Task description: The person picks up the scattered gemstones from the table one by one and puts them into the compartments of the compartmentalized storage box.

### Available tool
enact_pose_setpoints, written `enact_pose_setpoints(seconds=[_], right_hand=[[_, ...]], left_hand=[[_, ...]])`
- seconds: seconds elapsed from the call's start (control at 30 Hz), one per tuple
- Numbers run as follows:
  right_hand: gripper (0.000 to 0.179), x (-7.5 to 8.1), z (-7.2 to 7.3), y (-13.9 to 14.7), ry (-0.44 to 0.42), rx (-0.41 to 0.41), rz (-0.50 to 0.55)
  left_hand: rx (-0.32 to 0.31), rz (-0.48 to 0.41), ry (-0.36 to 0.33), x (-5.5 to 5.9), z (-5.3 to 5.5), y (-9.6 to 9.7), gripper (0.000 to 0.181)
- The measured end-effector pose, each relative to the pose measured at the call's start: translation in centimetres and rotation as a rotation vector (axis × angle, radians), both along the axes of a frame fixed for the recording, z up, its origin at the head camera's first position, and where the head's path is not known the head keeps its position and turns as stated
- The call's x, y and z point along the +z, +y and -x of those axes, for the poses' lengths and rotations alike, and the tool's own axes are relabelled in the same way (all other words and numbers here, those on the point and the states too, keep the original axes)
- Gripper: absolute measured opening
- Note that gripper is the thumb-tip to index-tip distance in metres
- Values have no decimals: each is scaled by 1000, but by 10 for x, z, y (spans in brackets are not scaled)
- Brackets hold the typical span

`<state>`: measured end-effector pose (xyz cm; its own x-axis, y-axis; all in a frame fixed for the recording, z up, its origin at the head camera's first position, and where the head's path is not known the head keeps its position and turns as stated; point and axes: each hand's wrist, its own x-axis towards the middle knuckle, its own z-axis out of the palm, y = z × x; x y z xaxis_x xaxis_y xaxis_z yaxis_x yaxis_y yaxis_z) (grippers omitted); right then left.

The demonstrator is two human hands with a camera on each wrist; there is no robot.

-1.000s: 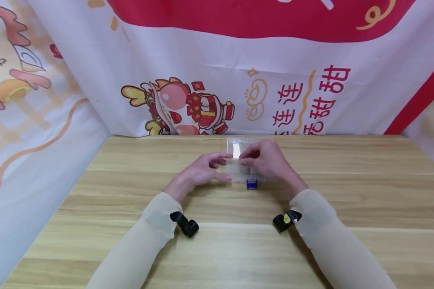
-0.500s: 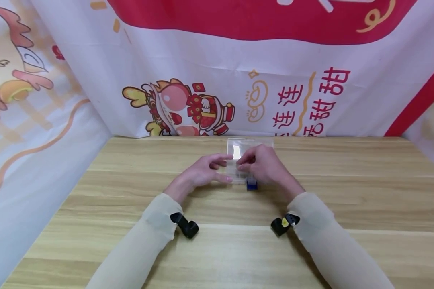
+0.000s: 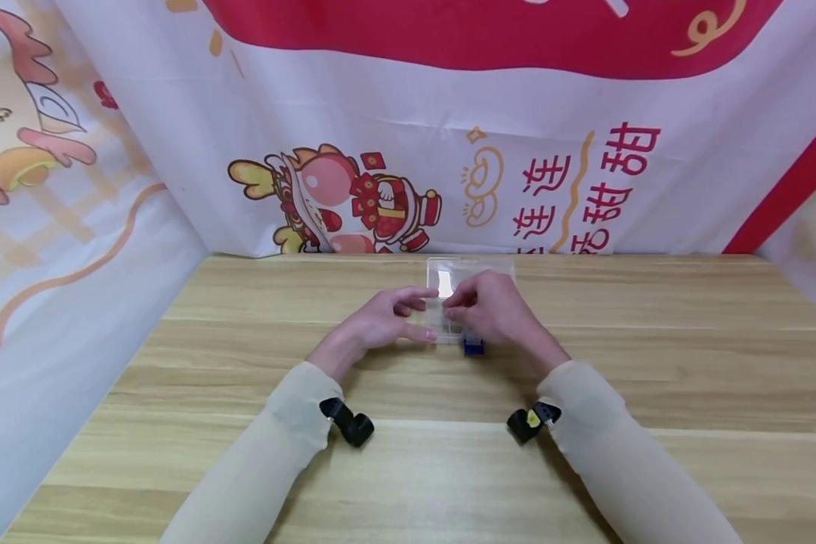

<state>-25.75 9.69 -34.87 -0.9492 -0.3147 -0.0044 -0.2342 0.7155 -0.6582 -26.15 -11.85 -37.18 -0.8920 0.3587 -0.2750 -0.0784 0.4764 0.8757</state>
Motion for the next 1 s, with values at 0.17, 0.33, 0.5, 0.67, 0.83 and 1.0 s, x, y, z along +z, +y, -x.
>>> enact_pose_setpoints(seconds=[0.17, 0.33, 0.5, 0.67, 0.83, 1.0], right_hand=[[10, 1, 0, 0, 11, 3, -30], [10, 3, -1, -2, 11, 0, -54], [9, 4, -3, -3, -7, -2, -62], [10, 4, -2, -3, -27, -12, -70], [12, 4, -1, -4, -31, -10, -70], [14, 3, 1, -5, -49, -24, -72]], left_hand=[[-3, -8, 6, -1, 2, 1, 73], [1, -2, 0, -1, 2, 1, 73], [2, -8, -3, -1, 1, 1, 72], [-1, -1, -1, 0, 0, 1, 72], [-1, 4, 3, 0, 0, 1, 72], [-5, 0, 8, -1, 1, 0, 72]])
